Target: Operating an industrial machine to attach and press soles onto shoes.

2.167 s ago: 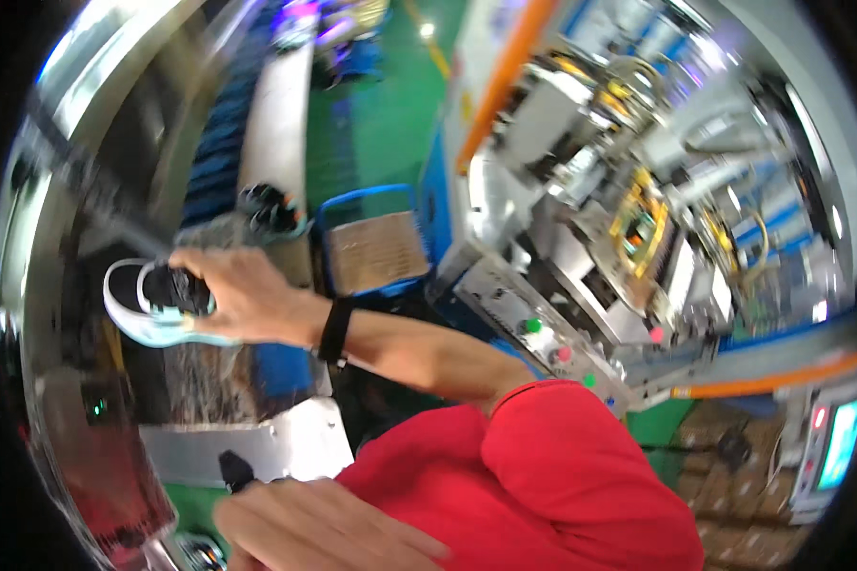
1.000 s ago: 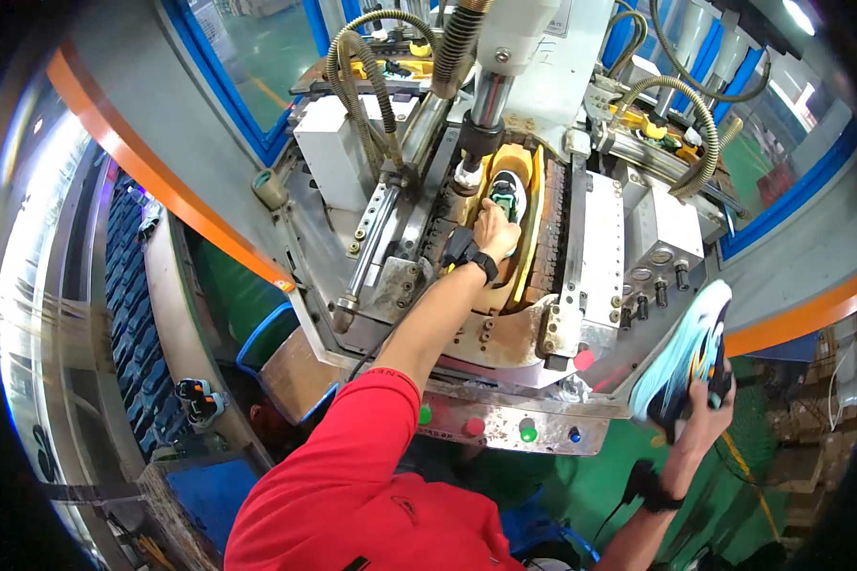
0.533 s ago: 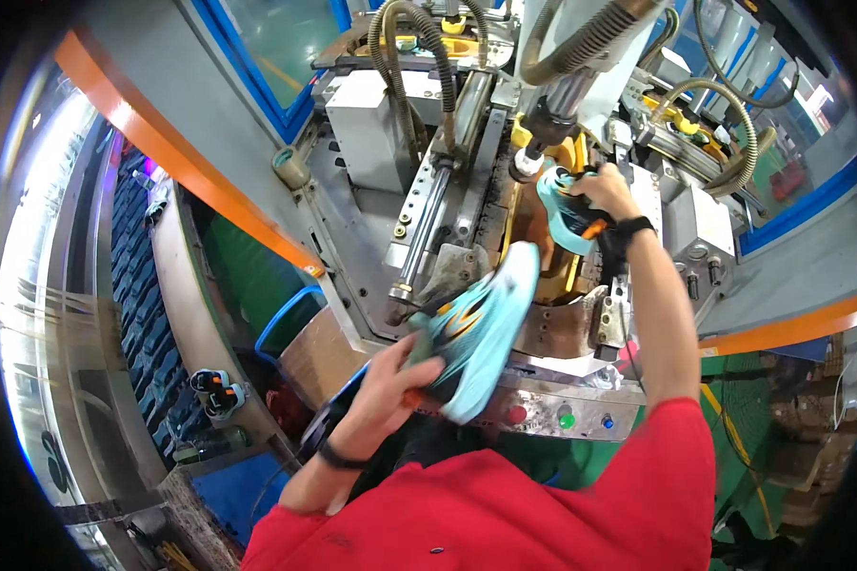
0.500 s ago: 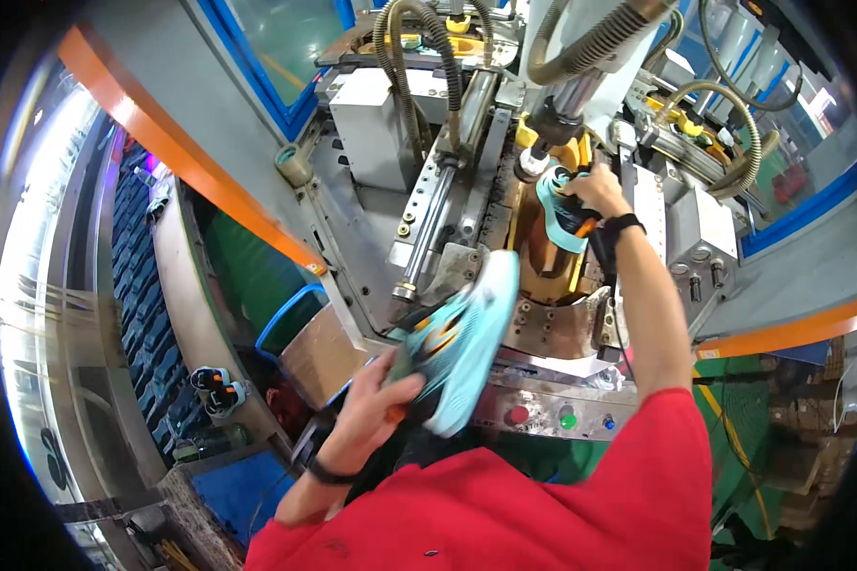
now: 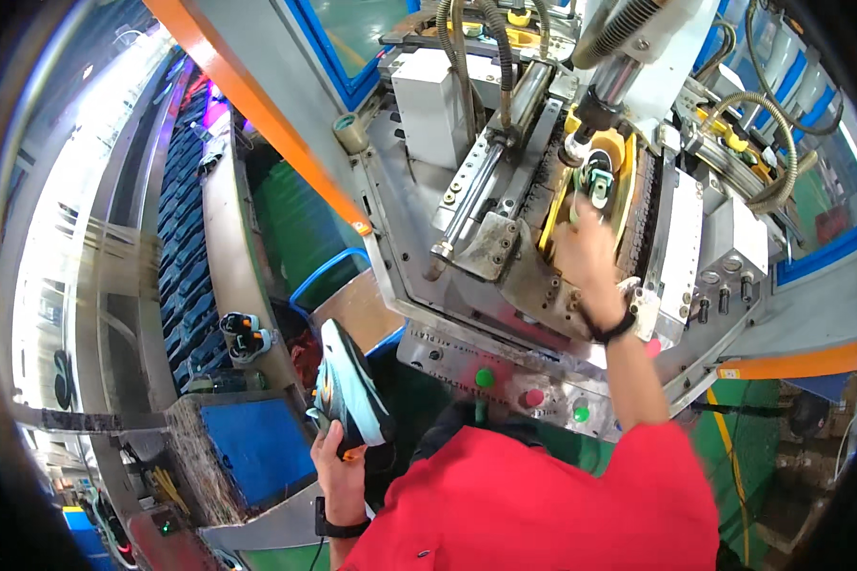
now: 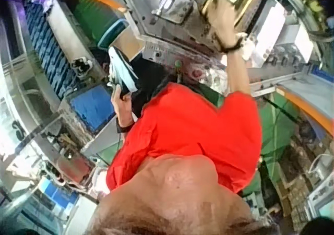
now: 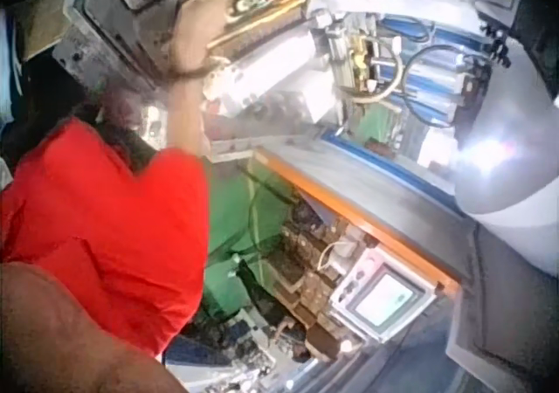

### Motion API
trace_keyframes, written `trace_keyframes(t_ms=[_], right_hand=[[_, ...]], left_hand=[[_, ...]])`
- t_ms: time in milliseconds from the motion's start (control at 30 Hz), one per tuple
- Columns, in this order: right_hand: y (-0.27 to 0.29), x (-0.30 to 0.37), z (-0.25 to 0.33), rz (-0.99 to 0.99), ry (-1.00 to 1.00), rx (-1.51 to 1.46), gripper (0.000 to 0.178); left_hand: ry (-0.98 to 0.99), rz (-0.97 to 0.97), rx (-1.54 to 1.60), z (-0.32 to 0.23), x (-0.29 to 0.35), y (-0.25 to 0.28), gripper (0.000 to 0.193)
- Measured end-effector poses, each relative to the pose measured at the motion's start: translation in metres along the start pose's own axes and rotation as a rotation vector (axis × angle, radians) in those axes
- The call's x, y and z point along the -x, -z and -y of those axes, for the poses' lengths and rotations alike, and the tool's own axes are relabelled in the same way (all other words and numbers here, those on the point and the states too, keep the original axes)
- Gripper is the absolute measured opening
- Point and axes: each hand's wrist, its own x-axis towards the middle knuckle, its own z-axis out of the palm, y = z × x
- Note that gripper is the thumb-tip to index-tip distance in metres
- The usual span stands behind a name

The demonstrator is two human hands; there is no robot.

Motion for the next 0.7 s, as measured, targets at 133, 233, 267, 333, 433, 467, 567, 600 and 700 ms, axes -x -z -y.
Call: trace_keyframes(t_ms=[133,233,267,333,433,467,567,600,700], right_hand=[[-0.036,0.134,0.034,0.08,0.324,-0.362,0.019],[-0.112,0.19,0.004,0.301,0.347,-0.219,0.021],[-0.132,0.201,-0.011,0.298,0.348,-0.226,0.021],[-0.175,0.22,-0.04,0.377,0.428,-0.116,0.021],[-0.191,0.222,-0.055,0.357,0.453,-0.14,0.02],[-0.19,0.22,-0.054,0.38,0.437,-0.105,0.021],[-0.183,0.221,-0.052,0.442,0.371,-0.166,0.019],[-0.181,0.219,-0.052,0.471,0.34,-0.207,0.019],[-0.177,0.215,-0.044,0.545,0.331,-0.288,0.022]], left_hand=[[0.089,0.066,0.085,0.017,0.009,0.004,0.024],[0.057,0.081,0.079,0.024,0.028,-0.011,0.028],[0.063,0.104,0.067,0.027,0.035,-0.01,0.029],[0.061,0.12,0.053,0.032,0.049,-0.01,0.03],[0.086,0.068,0.048,0.036,0.065,-0.01,0.031],[0.082,0.064,0.05,0.038,0.068,-0.008,0.031],[0.064,0.012,0.06,0.047,0.069,-0.001,0.031],[0.073,-0.005,0.07,0.049,0.069,0.003,0.029],[0.068,-0.011,0.102,0.046,0.079,0.006,0.027]])
